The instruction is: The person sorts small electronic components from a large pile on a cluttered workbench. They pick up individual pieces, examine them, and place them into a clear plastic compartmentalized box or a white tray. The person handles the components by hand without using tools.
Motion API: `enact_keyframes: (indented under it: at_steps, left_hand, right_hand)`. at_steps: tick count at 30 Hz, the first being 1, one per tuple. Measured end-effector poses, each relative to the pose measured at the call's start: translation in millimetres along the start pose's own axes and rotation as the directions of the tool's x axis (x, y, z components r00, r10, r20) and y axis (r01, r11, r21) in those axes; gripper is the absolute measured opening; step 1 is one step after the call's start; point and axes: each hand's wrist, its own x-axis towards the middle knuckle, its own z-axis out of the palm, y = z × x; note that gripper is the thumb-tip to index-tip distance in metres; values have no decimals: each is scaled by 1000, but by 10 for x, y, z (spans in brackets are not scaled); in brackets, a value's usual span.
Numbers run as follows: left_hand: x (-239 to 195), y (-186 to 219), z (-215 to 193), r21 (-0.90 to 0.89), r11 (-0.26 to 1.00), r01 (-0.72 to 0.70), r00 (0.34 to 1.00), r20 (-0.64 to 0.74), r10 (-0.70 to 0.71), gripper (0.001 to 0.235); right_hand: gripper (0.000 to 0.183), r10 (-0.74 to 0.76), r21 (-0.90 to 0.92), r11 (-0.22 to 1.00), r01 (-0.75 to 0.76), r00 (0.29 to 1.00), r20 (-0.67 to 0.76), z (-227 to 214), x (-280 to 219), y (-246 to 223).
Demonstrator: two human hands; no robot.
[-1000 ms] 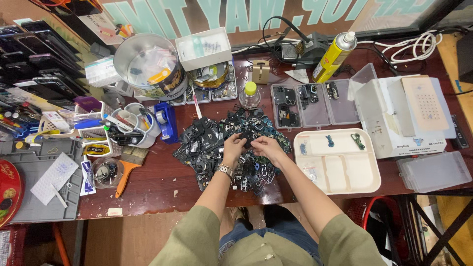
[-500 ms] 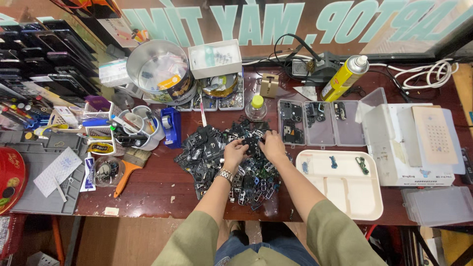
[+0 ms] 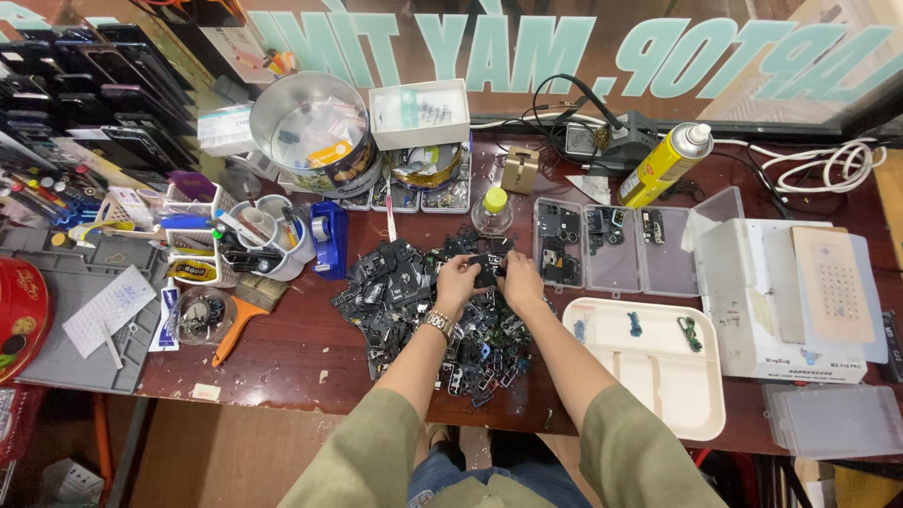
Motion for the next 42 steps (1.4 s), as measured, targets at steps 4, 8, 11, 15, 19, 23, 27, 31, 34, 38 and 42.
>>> enact_keyframes:
  at_steps: [4,8,11,15,19,23,27,31,34,38,42]
  left_hand:
    - [-27,72,48,-15,1000,4,1000,-17,-4,24]
    - [-96,212,67,-25,1000,-15,1000,10,15,35]
    - [-161,353,66,62,995,-83,996,-28,85,53]
    - [-244,481,97,311,931,-191,978,-24,209,35]
    - [-251,535,286,239,960,-149,988,84,132,19]
    - [-206,543,554,141,973,-181,972,177,155,27]
    - [-158,551,702,138,969,-204,965,197,175,24]
    - [-108,545,798,137,973,-186,966,209,155,23]
    - [-94,546,829,175,970,-166,967,220,125,22]
    - [-69,585,834,127,986,-108,944,323,62,23]
    - [-27,592,861,103,993,-51,911,412,4,23]
  right_hand:
    - [46,39,0,999,-39,998,48,65,100,64]
    - [51,129,99,985,-142,984,126,221,293,219]
    - [43,166,194,953,-233,936,310,246,403,409]
    - [32,89,528,805,-271,935,344,61,448,576]
    - [20,67,711,654,-259,956,287,-298,434,529]
    - [17,49,804,545,-236,967,250,-578,348,435]
    - [17,77,865,434,-250,967,242,-782,263,468]
    - [16,93,887,385,-254,967,237,-837,185,564]
    - [18,127,890,392,-235,971,200,-842,162,621]
    - [22,107,923,279,-266,963,245,-949,140,727]
    - [24,53,932,195,-304,953,300,-1068,130,832]
